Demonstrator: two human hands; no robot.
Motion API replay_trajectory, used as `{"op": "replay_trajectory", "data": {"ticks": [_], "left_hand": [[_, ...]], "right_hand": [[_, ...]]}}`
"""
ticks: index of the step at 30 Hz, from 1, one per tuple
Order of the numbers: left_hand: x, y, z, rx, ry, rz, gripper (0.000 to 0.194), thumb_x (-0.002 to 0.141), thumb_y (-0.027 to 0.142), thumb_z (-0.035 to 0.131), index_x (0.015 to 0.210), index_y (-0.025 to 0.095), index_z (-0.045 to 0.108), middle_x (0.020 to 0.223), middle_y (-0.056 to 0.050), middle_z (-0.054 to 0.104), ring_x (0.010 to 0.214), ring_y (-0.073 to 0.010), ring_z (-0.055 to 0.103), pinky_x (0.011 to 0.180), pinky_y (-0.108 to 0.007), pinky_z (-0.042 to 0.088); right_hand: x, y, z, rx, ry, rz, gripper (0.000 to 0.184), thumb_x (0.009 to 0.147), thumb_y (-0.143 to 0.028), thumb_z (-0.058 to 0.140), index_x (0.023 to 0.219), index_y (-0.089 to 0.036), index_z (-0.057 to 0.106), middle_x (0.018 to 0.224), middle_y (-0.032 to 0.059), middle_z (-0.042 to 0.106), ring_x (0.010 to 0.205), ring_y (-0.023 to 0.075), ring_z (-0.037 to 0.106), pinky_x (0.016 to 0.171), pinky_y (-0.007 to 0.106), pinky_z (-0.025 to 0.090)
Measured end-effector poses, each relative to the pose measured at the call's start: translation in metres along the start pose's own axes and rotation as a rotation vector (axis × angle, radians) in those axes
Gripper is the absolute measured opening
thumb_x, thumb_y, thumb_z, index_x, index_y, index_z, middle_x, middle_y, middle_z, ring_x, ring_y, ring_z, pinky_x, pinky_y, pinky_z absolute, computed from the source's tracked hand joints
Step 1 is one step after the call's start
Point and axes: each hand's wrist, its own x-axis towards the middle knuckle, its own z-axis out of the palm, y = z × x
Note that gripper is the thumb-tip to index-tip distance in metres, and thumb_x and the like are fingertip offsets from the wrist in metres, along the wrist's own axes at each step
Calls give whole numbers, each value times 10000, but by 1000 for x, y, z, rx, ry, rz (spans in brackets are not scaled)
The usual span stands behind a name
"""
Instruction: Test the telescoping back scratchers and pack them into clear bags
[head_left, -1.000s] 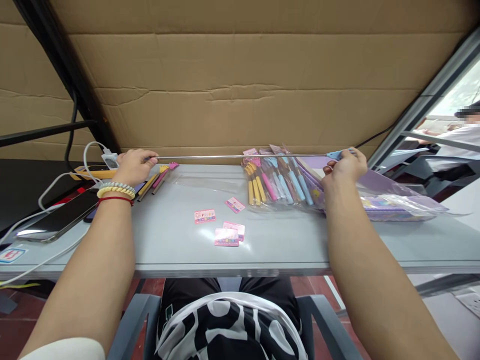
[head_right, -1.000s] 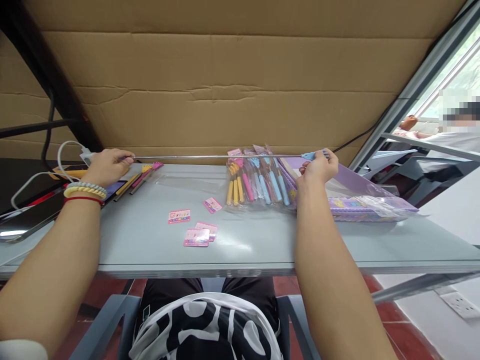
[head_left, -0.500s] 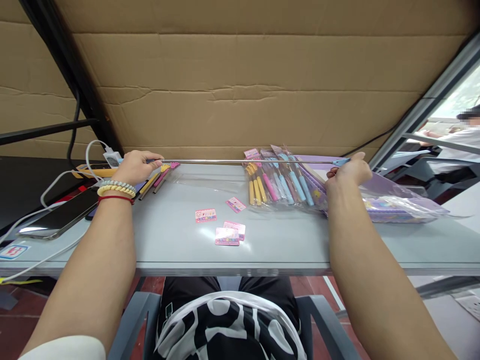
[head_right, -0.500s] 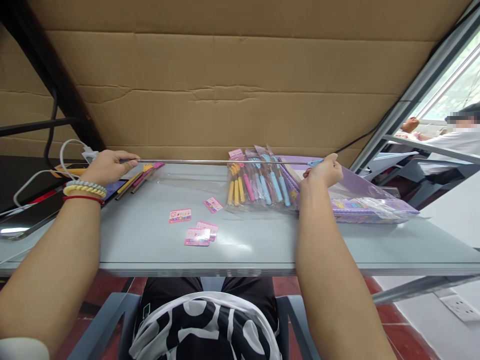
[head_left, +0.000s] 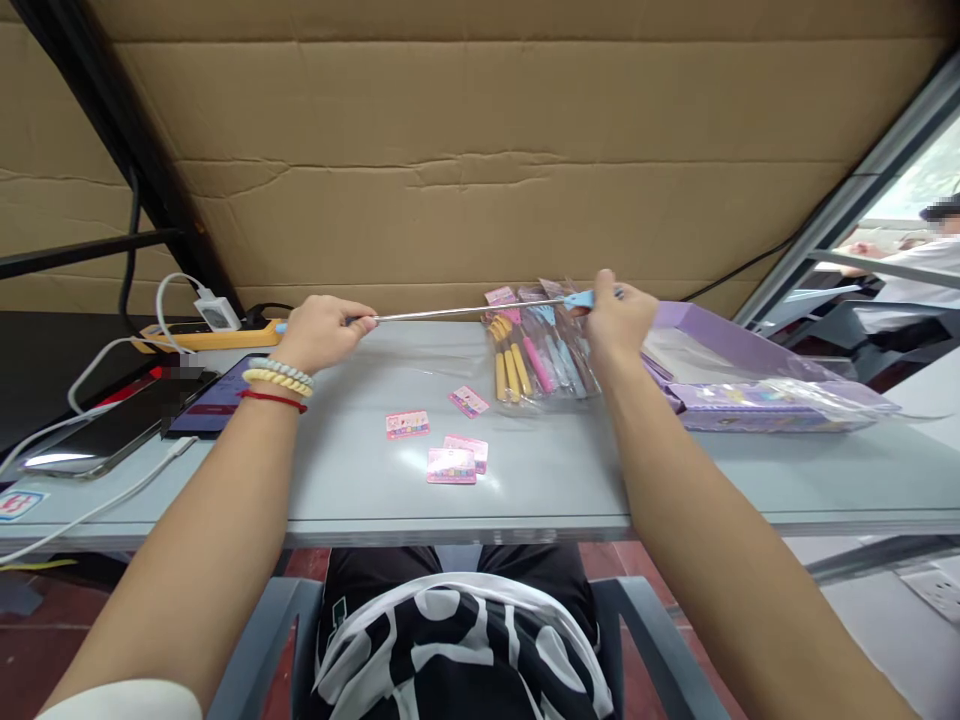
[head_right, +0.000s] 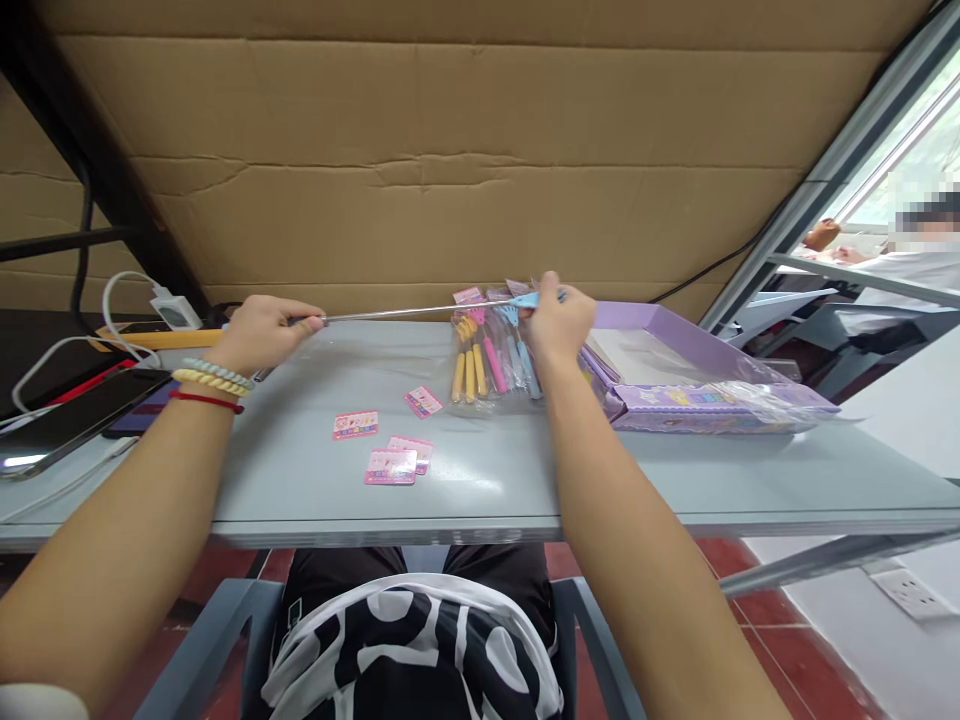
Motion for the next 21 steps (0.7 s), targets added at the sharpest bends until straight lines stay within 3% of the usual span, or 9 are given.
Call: {"op": "replay_trajectory", "data": {"ticks": [6,13,18,21], "left_hand": [[-10,41,11,96,101,142,345,835,355,414,897,252,737,862,-29,737,855,-229,648,626,-313,381],[-14,52,13,128,151,149,313,846,353,440,884,249,733,858,-33,734,849,-235,649,601,-315,351],[-25,79,20,116,117,241,311,869,321,432,845,222,726,805,-49,725,776,-223,647,559,-315,311],[-28,85,25,132,116,253,311,879,306,427,824,213,719,782,-54,718,746,-222,643,533,-318,276]], "right_hand": [[-47,-40,12,-15,-194,-10,448,916,-337,437,489,-204,459,431,-5,511,456,123,460,603,291,394],[-53,-41,15,-69,-206,-61,453,924,-319,422,484,-221,375,438,-13,472,481,127,445,602,292,359],[-83,-56,30,-39,-378,-189,386,910,-341,447,549,-218,386,511,-10,506,528,132,462,604,285,341],[-91,-59,32,-12,-484,-184,392,922,-364,421,561,-214,391,513,-7,525,538,132,486,618,282,350]]}}
